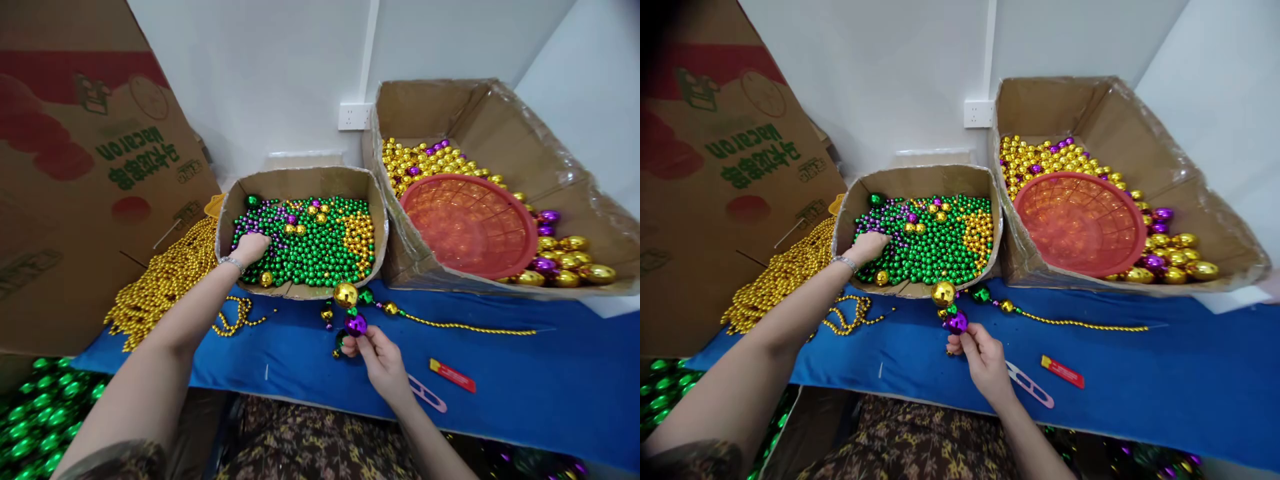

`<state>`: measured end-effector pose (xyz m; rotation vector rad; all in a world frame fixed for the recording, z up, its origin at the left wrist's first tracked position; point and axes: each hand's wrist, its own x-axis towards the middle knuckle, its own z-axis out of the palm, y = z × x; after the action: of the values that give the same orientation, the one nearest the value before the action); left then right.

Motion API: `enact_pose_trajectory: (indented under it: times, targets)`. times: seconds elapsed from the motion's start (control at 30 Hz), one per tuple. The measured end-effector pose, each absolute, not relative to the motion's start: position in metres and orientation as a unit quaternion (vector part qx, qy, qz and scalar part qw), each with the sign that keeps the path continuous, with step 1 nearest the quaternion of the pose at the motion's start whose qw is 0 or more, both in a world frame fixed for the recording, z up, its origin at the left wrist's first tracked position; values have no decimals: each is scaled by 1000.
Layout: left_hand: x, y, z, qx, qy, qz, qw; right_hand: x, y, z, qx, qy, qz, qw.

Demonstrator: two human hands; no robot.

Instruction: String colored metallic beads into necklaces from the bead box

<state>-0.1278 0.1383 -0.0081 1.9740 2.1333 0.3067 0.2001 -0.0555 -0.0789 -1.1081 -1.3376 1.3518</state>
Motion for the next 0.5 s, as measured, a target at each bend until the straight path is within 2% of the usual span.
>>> enact_pose_trajectory:
  times: [0.13, 0.17, 0.23, 0.3, 0.37, 0.5]
  targets:
    - [-115, 127, -1, 662, 713, 179, 143, 200, -55, -77, -450, -564, 536, 438]
    - [-108, 121, 2, 648, 695, 239, 200, 200, -56, -76, -452, -570, 533, 433]
    - [-89, 101, 6, 569, 612, 395, 382, 199, -56, -75, -457, -578, 526, 425]
    - [-68, 78, 8, 461, 501, 484, 550, 197, -56, -74, -463, -585, 517, 420]
    - [-47, 57, 8, 392, 444, 504, 629, 196, -56, -72, -469, -592, 508, 413]
    - [-24, 34, 4, 326, 418, 510, 677, 195, -56, -70, -484, -606, 492, 396]
